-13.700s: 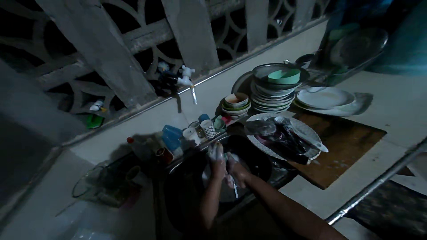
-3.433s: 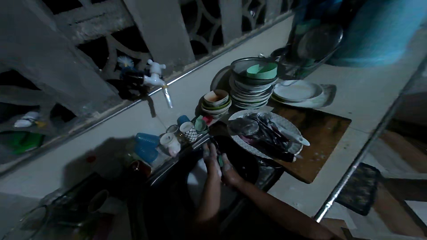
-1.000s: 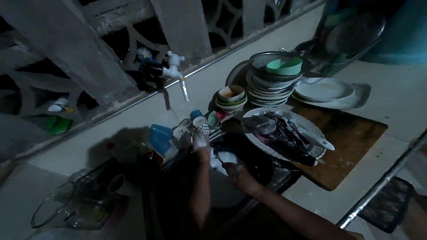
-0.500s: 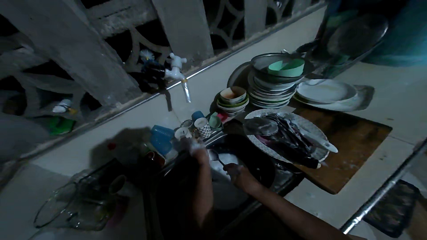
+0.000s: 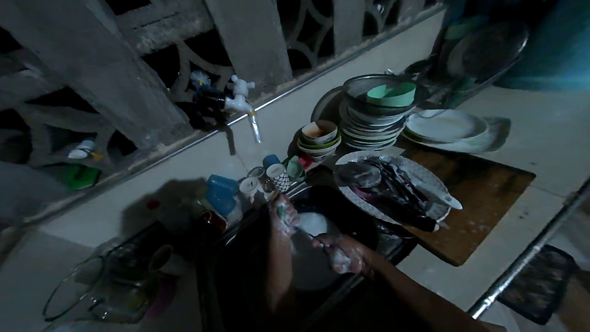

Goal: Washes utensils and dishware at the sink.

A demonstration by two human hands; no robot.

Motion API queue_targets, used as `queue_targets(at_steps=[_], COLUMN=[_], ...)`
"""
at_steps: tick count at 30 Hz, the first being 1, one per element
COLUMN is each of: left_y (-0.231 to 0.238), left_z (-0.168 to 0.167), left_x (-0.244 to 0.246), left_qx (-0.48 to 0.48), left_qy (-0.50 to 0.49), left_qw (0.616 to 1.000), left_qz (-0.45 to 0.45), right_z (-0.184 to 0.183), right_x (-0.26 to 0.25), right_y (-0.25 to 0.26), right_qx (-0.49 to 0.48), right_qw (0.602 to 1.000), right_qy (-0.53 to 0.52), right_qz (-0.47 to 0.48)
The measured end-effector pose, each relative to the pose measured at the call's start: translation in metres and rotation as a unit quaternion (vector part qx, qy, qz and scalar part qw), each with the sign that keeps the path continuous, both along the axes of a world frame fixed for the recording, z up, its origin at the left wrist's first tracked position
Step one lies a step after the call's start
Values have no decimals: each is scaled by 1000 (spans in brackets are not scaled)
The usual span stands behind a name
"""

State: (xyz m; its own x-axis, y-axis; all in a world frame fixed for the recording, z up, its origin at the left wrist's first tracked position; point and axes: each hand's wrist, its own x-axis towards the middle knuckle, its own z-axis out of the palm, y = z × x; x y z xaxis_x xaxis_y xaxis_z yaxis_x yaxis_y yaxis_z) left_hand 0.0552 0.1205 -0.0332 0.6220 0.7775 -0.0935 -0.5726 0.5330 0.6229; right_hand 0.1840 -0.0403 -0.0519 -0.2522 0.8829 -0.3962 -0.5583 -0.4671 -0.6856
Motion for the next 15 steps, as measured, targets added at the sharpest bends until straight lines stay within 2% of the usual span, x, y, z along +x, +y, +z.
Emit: queue_targets(at_steps=[2, 4, 6, 8, 9, 10, 12, 15], left_y=[0, -5, -11, -25, -32, -36, -38, -31], left_z=[7, 8, -2, -2, 5, 14, 24, 26], left_x=[2, 11, 18, 22, 25, 27, 28, 29], left_qx=[30, 96, 229, 351, 379, 383, 375, 366], left_qy=[77, 201, 331, 480, 547, 598, 637, 635], left_qw=[993, 954, 872, 760, 708, 673, 643, 636], left_qz=[81, 202, 278, 262, 238, 208, 200, 243], right_z=[4, 18, 36, 47, 49, 50, 52, 51], right_x=[7, 11, 4, -8, -15, -21, -33, -42], right_y=[-1, -1, 3, 8, 9, 8, 4, -1], right_qx=[15, 37, 54, 79, 98, 116, 125, 124], right_qw=[998, 982, 933, 874, 854, 839, 815, 801], right_qy=[-67, -186, -355, -479, -511, -531, -565, -584], right_qz=[1, -2, -5, 6, 9, 14, 35, 40])
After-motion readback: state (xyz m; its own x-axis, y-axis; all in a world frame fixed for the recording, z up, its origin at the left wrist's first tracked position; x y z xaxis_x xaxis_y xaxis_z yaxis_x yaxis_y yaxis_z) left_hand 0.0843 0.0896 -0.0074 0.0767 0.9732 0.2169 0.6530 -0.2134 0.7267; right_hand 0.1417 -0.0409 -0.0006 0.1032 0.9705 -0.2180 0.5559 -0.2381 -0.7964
